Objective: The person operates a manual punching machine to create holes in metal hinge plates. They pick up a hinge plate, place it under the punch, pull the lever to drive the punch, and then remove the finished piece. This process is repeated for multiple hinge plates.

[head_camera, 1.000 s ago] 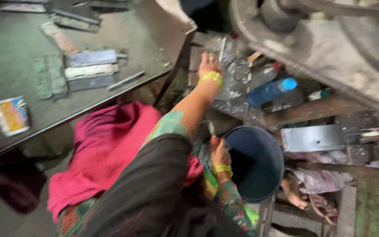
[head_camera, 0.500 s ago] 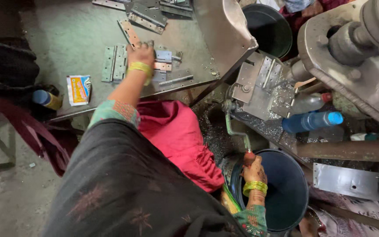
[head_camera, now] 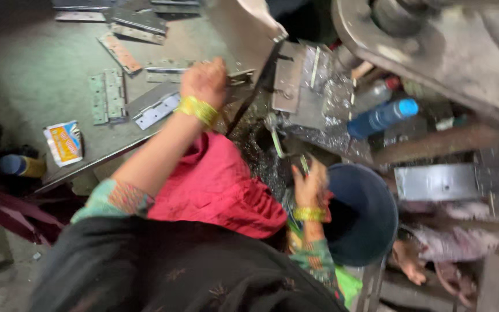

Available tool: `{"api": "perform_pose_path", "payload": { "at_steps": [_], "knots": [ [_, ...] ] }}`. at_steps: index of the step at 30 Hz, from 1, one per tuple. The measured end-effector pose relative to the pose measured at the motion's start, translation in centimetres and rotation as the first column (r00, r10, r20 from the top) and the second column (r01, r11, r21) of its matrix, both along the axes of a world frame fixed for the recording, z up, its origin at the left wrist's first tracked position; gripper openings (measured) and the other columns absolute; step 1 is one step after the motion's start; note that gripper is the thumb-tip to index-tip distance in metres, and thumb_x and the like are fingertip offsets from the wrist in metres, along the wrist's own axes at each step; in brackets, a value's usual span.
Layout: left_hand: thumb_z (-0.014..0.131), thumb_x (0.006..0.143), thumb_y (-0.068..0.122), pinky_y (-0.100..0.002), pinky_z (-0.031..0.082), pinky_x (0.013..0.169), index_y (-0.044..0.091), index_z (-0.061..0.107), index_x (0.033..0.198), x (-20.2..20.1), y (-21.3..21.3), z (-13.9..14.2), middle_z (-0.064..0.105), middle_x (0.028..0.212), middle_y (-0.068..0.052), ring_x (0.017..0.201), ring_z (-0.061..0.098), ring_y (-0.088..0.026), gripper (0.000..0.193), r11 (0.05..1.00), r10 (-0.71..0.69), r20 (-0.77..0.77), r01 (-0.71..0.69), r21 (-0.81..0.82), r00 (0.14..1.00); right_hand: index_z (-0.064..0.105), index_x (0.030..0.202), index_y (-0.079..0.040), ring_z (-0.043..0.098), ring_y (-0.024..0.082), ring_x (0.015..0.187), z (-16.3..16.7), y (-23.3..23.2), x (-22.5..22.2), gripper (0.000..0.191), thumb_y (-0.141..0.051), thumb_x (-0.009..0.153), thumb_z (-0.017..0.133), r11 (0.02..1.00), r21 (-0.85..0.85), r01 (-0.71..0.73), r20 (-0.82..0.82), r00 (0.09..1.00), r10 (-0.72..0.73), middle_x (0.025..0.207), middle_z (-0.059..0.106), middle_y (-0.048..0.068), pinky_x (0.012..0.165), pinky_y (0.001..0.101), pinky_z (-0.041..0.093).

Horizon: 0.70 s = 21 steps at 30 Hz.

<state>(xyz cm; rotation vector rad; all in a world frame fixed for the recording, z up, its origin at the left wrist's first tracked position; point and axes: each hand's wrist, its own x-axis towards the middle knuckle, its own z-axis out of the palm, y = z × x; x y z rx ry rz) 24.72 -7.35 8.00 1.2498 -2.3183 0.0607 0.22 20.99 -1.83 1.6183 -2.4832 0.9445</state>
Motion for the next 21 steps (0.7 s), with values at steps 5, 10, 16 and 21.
{"api": "perform_pose_path", "payload": {
  "at_steps": [5, 10, 16, 21],
  "knots": [
    [0.078, 0.089, 0.018, -0.039, 0.056, 0.074, 0.002, 0.068, 0.108, -6.6, 9.9, -1.7, 0.075, 0.093, -0.016, 0.084, 0.07, -0.03, 0.026, 0.771, -0.167, -0.684, 0.526, 0.359, 0.711, 0.059, 0.133, -0.009, 0.06, 0.015, 0.087, -0.3, -2.1, 1.4, 0.034, -0.014, 0.1, 0.069, 0.907, -0.296, 0.301, 0.955, 0.076, 0.286, 0.109, 0.065, 0.004, 0.075, 0.0352, 0.052],
    [0.075, 0.084, 0.0, -0.03, 0.054, 0.067, 0.004, 0.071, 0.105, -8.7, 15.0, -4.6, 0.074, 0.086, -0.005, 0.073, 0.064, -0.011, 0.022, 0.247, 0.175, -0.762, 0.722, 0.647, 0.623, 0.069, 0.123, -0.001, 0.066, 0.014, 0.102, -0.4, -2.0, 0.1, 0.027, -0.005, 0.097, 0.076, 0.884, -0.431, 0.184, 0.897, 0.194, 0.397, 0.114, 0.072, 0.005, 0.092, 0.0302, 0.052],
    [0.071, 0.089, -0.006, -0.024, 0.054, 0.075, 0.001, 0.074, 0.109, -10.4, 15.7, -7.2, 0.074, 0.094, 0.001, 0.081, 0.065, -0.006, 0.022, -0.039, 0.324, -0.863, 0.917, 0.397, 0.388, 0.065, 0.125, -0.005, 0.071, 0.018, 0.106, -0.4, -0.7, -3.7, 0.039, -0.003, 0.087, 0.074, 0.861, -0.463, 0.211, 0.846, -0.185, 0.5, 0.115, 0.075, 0.004, 0.096, 0.0337, 0.056],
    [0.073, 0.084, -0.003, -0.03, 0.054, 0.067, 0.0, 0.078, 0.107, -15.1, 13.1, -6.8, 0.078, 0.089, -0.005, 0.074, 0.068, -0.013, 0.024, 0.298, 0.35, -0.724, 0.663, 0.687, 0.594, 0.057, 0.143, -0.003, 0.062, 0.024, 0.083, -0.7, 0.5, -6.2, 0.051, -0.02, 0.099, 0.077, 0.984, -0.143, 0.106, 0.949, 0.298, 0.106, 0.109, 0.071, 0.012, 0.066, 0.0363, 0.045]
  ]
}}
